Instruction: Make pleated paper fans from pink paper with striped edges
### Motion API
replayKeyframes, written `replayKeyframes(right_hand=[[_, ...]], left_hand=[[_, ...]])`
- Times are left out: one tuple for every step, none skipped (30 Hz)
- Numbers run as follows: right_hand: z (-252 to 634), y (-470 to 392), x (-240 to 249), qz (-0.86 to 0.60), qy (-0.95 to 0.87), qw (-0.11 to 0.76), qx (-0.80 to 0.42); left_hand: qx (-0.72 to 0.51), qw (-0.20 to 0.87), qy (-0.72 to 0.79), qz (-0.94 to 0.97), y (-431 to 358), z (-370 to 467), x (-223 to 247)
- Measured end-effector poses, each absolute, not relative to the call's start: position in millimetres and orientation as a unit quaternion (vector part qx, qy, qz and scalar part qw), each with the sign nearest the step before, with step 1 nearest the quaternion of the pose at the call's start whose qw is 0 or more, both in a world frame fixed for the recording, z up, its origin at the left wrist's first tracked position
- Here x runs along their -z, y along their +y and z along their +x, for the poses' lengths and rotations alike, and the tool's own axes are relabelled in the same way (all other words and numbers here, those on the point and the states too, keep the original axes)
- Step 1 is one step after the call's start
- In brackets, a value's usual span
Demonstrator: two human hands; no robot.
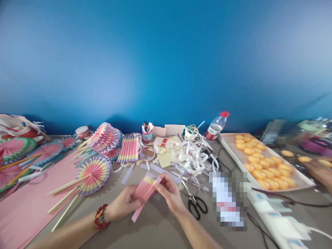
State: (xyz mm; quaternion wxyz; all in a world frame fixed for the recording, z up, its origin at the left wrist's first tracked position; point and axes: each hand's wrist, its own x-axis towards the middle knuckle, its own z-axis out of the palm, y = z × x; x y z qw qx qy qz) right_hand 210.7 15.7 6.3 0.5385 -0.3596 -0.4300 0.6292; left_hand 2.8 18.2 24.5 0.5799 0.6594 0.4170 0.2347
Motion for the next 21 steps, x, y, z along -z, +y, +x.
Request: replayKeyframes(right_hand=[[211.2, 15.8, -6.5, -0.36, -0.434, 0.539, -0.625], [211.5, 15.8, -7.0, -0.36, -0.438, 0.539, -0.623], [211.7, 15.6, -8.0, -0.362, -0.442, 0.538, -0.62], [211.8, 15.4, -9.2, -0.366, -0.446, 0.537, -0.616], [211.9, 15.3, -10.7, -0.37, -0.451, 0.534, -0.612], [212.1, 15.2, -12.2, -0.374, -0.457, 0.53, -0.608], [212.5, 15.3, -13.6, -0.379, -0.462, 0.527, -0.604], [213.2, 15.6, -14.7, -0.385, -0.466, 0.525, -0.6], [214.1, 16.1, -15.5, -0.392, -0.468, 0.524, -0.595], [215.1, 16.7, -16.0, -0.4, -0.468, 0.524, -0.589], [216.4, 17.5, -16.2, -0.408, -0.468, 0.525, -0.581], [217.6, 18.3, -16.2, -0.417, -0.467, 0.53, -0.572], [218.9, 19.3, -15.9, -0.425, -0.464, 0.536, -0.562], [220.1, 20.3, -15.5, -0.432, -0.46, 0.544, -0.552], [221.2, 21.3, -14.9, -0.438, -0.454, 0.553, -0.544], [222.2, 22.4, -14.1, -0.443, -0.445, 0.563, -0.537], [223.2, 23.5, -13.3, -0.447, -0.435, 0.573, -0.532], [224.1, 24.6, -12.5, -0.451, -0.422, 0.582, -0.528], [225.0, 25.7, -11.8, -0.455, -0.41, 0.591, -0.525], [225.9, 26.8, -11.1, -0.459, -0.4, 0.599, -0.521], [226.8, 27.8, -10.6, -0.462, -0.391, 0.606, -0.517]], left_hand=[[-0.234, 0.58, 0.415, 0.66, 19.1, 2.8, -25.8], [-0.232, 0.579, 0.417, 0.661, 20.0, 3.0, -27.1], [-0.23, 0.575, 0.421, 0.663, 20.8, 3.2, -28.5], [-0.226, 0.572, 0.427, 0.663, 21.6, 3.4, -29.8], [-0.221, 0.571, 0.431, 0.663, 22.3, 3.5, -30.9], [-0.215, 0.573, 0.433, 0.662, 22.8, 3.6, -31.7], [-0.209, 0.576, 0.434, 0.661, 23.2, 3.4, -32.2], [-0.205, 0.578, 0.435, 0.659, 23.5, 3.1, -32.5], [-0.204, 0.581, 0.436, 0.657, 23.8, 2.7, -32.6], [-0.205, 0.581, 0.436, 0.656, 24.1, 2.1, -32.8], [-0.205, 0.58, 0.431, 0.66, 24.5, 1.4, -33.0], [-0.202, 0.579, 0.423, 0.667, 25.2, 0.7, -33.4], [-0.197, 0.579, 0.412, 0.675, 26.0, -0.1, -33.8], [-0.192, 0.577, 0.402, 0.684, 27.1, -0.9, -34.4], [-0.187, 0.574, 0.398, 0.691, 28.4, -1.7, -34.8], [-0.184, 0.572, 0.4, 0.692, 29.9, -2.5, -34.9], [-0.186, 0.572, 0.407, 0.687, 31.6, -3.4, -34.6], [-0.193, 0.571, 0.418, 0.679, 33.5, -4.3, -33.9], [-0.204, 0.569, 0.429, 0.671, 35.5, -5.3, -32.7], [-0.218, 0.565, 0.439, 0.664, 37.7, -6.3, -31.4], [-0.237, 0.563, 0.446, 0.654, 39.9, -7.3, -29.8]])
